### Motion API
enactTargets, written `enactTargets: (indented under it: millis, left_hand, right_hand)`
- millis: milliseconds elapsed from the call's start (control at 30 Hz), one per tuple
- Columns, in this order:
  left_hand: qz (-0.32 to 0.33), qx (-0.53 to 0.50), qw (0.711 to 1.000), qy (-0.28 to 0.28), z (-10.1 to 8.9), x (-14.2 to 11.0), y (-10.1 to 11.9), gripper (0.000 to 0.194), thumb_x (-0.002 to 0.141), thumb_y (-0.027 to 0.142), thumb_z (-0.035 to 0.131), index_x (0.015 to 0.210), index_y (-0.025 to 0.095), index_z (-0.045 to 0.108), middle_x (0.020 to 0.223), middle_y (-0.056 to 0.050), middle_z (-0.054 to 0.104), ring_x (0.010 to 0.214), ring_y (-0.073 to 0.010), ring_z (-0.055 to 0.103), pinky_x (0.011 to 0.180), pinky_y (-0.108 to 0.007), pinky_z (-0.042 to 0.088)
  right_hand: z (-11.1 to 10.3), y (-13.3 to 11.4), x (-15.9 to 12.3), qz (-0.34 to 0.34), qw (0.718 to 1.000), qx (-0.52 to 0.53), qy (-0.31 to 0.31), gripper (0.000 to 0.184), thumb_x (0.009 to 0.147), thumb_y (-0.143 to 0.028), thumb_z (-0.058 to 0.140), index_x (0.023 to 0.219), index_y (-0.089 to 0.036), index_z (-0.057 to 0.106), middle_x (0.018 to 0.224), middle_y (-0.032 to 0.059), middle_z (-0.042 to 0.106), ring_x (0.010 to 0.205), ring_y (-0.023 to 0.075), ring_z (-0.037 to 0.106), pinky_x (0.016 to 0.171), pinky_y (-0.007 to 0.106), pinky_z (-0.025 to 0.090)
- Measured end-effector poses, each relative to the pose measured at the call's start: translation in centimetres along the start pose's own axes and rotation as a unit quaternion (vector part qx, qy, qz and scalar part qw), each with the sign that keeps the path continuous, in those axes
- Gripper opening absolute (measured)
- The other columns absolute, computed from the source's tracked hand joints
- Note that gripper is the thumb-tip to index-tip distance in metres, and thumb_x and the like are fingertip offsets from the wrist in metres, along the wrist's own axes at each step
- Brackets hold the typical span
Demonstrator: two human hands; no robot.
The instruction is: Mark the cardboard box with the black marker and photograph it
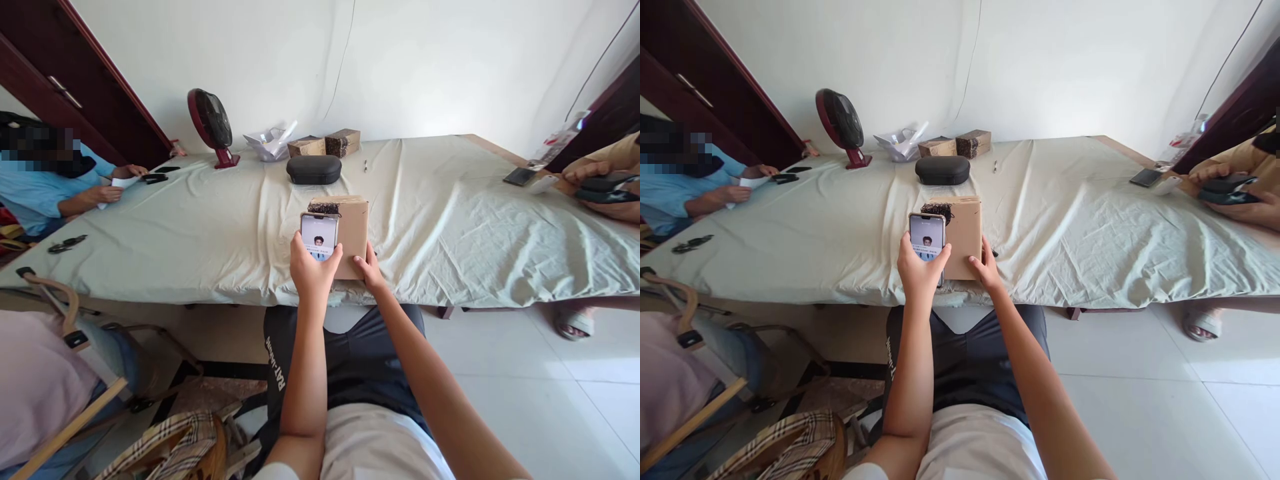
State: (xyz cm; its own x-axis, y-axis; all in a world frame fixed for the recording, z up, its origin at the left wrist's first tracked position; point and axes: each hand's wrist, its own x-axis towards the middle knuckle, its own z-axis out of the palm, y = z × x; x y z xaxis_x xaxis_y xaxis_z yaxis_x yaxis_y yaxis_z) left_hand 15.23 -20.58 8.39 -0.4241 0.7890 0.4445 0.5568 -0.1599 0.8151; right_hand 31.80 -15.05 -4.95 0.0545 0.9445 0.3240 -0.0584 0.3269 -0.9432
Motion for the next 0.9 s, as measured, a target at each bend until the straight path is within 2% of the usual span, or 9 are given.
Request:
enactTargets:
  millis: [167, 267, 400, 567, 633, 700, 767, 833, 900]
  left_hand:
    - [-0.009, 0.031, 0.999, 0.004, -0.6, 1.0, -1.5, 0.088, 0.075, 0.043, 0.086, 0.15, 0.011, 0.052, 0.146, -0.024, 0.065, 0.139, -0.0402, 0.063, 0.118, -0.051, 0.052]
    - [-0.068, 0.104, 0.992, -0.003, -1.1, 2.7, -4.2, 0.097, 0.079, 0.047, 0.082, 0.158, 0.005, 0.045, 0.154, -0.028, 0.059, 0.144, -0.0426, 0.059, 0.12, -0.051, 0.05]
    - [-0.174, 0.226, 0.953, -0.103, -0.8, 5.3, -9.0, 0.099, 0.082, 0.048, 0.081, 0.161, 0.004, 0.041, 0.153, -0.03, 0.059, 0.146, -0.0462, 0.056, 0.118, -0.056, 0.05]
    - [-0.203, 0.234, 0.944, -0.11, 1.1, 7.3, -12.9, 0.092, 0.08, 0.035, 0.083, 0.158, 0.003, 0.045, 0.159, -0.034, 0.053, 0.155, -0.0513, 0.041, 0.125, -0.067, 0.036]
    - [-0.205, 0.219, 0.948, -0.109, 1.7, 7.8, -13.4, 0.089, 0.081, 0.035, 0.083, 0.159, 0.008, 0.047, 0.164, -0.031, 0.049, 0.158, -0.0544, 0.034, 0.125, -0.076, 0.026]
    - [-0.188, 0.188, 0.957, -0.113, 1.8, 8.3, -13.3, 0.086, 0.085, 0.041, 0.08, 0.16, 0.015, 0.047, 0.171, -0.025, 0.042, 0.162, -0.0537, 0.026, 0.127, -0.079, 0.019]
    - [-0.145, 0.128, 0.972, -0.135, 1.7, 8.7, -12.6, 0.082, 0.095, 0.051, 0.068, 0.166, 0.022, 0.04, 0.177, -0.017, 0.036, 0.166, -0.0434, 0.026, 0.132, -0.067, 0.022]
    - [-0.084, 0.02, 0.978, -0.188, 1.6, 8.9, -11.6, 0.084, 0.1, 0.057, 0.059, 0.172, 0.029, 0.026, 0.18, -0.01, 0.033, 0.168, -0.0304, 0.029, 0.134, -0.051, 0.03]
    - [-0.029, -0.131, 0.957, -0.256, 1.7, 8.8, -10.6, 0.099, 0.094, 0.059, 0.068, 0.174, 0.033, 0.016, 0.181, -0.007, 0.03, 0.168, -0.0258, 0.03, 0.134, -0.043, 0.032]
  right_hand:
    - [0.1, -0.4, -0.1, -0.002, 1.0, 0.008, -0.002, 0.096, 0.082, -0.074, 0.073, 0.164, -0.033, 0.043, 0.164, 0.0091, 0.056, 0.15, 0.0421, 0.05, 0.126, 0.062, 0.043]
    - [0.2, -0.6, -0.2, 0.004, 1.0, 0.022, 0.0, 0.097, 0.081, -0.073, 0.074, 0.163, -0.032, 0.044, 0.165, 0.0089, 0.055, 0.152, 0.0412, 0.048, 0.127, 0.061, 0.042]
    - [0.2, -0.8, -0.2, 0.013, 0.999, 0.033, 0.001, 0.097, 0.081, -0.072, 0.075, 0.164, -0.032, 0.044, 0.164, 0.0089, 0.055, 0.152, 0.0408, 0.05, 0.127, 0.06, 0.042]
    - [0.1, -0.7, -0.2, 0.012, 0.999, 0.041, 0.003, 0.098, 0.081, -0.071, 0.077, 0.164, -0.032, 0.044, 0.164, 0.0084, 0.056, 0.151, 0.0408, 0.05, 0.127, 0.059, 0.042]
    - [0.0, -0.7, -0.2, 0.008, 0.999, 0.044, 0.003, 0.096, 0.081, -0.07, 0.078, 0.163, -0.032, 0.046, 0.164, 0.0077, 0.057, 0.152, 0.0404, 0.05, 0.127, 0.058, 0.041]
    - [0.0, -0.7, -0.3, 0.007, 0.999, 0.044, -0.002, 0.091, 0.082, -0.068, 0.077, 0.162, -0.033, 0.048, 0.163, 0.0056, 0.058, 0.151, 0.0395, 0.052, 0.126, 0.057, 0.043]
    - [0.0, -0.7, -0.3, 0.007, 0.999, 0.043, -0.011, 0.085, 0.084, -0.066, 0.076, 0.159, -0.034, 0.053, 0.163, 0.0033, 0.059, 0.15, 0.0386, 0.053, 0.124, 0.055, 0.046]
    - [-0.3, -0.5, -0.3, 0.011, 0.998, 0.053, -0.021, 0.079, 0.084, -0.063, 0.077, 0.155, -0.035, 0.058, 0.161, 0.0019, 0.061, 0.15, 0.0379, 0.053, 0.123, 0.054, 0.048]
    - [-0.7, -0.2, -0.2, 0.029, 0.996, 0.076, -0.031, 0.073, 0.083, -0.063, 0.078, 0.149, -0.035, 0.063, 0.154, 0.0018, 0.067, 0.147, 0.0372, 0.056, 0.121, 0.053, 0.05]
